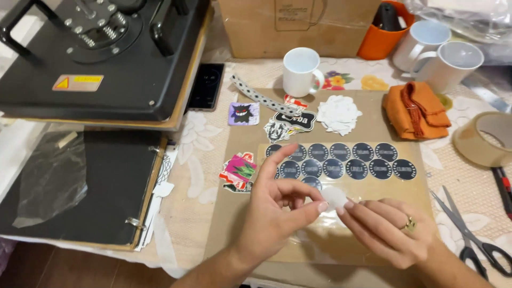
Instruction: Peeling various small stickers from a backing sheet and placing them onto a surface, occasionally using scissors to trim them.
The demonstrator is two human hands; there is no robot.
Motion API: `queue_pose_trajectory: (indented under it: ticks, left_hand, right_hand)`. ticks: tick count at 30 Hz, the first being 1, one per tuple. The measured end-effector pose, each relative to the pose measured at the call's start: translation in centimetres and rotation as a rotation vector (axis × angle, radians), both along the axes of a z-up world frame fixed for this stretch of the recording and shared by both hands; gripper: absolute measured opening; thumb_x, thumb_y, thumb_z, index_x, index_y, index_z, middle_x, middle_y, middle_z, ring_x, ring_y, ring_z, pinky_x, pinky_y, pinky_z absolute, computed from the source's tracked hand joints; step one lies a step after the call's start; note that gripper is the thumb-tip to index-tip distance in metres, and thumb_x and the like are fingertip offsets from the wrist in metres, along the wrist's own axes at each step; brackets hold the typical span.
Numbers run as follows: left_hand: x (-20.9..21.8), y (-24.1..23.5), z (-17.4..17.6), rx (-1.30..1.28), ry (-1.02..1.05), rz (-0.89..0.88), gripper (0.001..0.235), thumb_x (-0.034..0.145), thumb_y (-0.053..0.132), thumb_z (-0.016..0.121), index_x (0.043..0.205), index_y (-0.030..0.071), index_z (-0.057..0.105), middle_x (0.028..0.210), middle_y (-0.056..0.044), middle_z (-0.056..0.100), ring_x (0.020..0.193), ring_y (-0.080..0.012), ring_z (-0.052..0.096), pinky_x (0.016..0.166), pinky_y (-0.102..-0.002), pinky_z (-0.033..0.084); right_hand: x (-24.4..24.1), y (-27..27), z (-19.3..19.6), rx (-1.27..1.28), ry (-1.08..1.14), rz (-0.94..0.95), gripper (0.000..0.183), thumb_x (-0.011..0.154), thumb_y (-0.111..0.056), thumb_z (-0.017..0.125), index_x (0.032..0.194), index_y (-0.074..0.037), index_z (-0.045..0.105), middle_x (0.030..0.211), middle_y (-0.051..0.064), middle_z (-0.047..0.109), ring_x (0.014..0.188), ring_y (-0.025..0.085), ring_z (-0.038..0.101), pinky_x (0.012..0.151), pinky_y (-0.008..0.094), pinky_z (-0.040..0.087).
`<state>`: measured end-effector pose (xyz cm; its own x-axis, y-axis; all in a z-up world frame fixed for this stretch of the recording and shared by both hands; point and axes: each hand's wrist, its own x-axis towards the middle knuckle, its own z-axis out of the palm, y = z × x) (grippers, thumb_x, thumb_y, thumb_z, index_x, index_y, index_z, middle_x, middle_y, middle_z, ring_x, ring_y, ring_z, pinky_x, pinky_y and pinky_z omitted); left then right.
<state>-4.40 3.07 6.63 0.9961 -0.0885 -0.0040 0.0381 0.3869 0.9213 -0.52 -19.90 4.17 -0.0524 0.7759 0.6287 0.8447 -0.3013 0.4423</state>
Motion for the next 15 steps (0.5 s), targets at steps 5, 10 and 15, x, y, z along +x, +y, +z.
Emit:
queue_pose_trajectory:
  ticks: [5,10,15]
  left_hand:
    - [-0.1,-2.1,0.5,0.121,0.031,0.026,0.09,0.075,0.004,0.079,0.153,0.006,0.034,0.083,-0.005,0.075,0.055,-0.0018,0.044,0.054,-0.014,0.04]
    - [0.4,-3.1,0.2,0.167,-0.002,0.069,0.088,0.074,0.003,0.079,0.151,0.004,0.036,0.081,-0.005,0.076,0.053,-0.0015,0.044,0.051,-0.014,0.038]
    - [0.4,-3.3,0.4,0.235,-0.037,0.092,0.086,0.076,0.002,0.079,0.151,0.003,0.036,0.08,-0.004,0.075,0.053,-0.0024,0.043,0.053,-0.015,0.039]
  right_hand:
    - [-0.5,-1.1,-0.1,0.085,-0.008,-0.038,0.015,0.095,-0.003,0.061,0.104,0.0,0.073,0.104,0.013,0.072,0.079,0.018,0.065,0.07,0.031,0.057]
    - [-0.6,-1.7,-0.3,0.096,-0.032,-0.041,0.015,0.094,-0.003,0.062,0.104,0.0,0.073,0.104,0.012,0.072,0.079,0.017,0.064,0.068,0.03,0.055]
    - [-0.5,-1.5,0.0,0.103,-0.043,-0.018,0.013,0.093,-0.004,0.064,0.102,0.0,0.074,0.101,0.011,0.072,0.077,0.016,0.064,0.065,0.028,0.054]
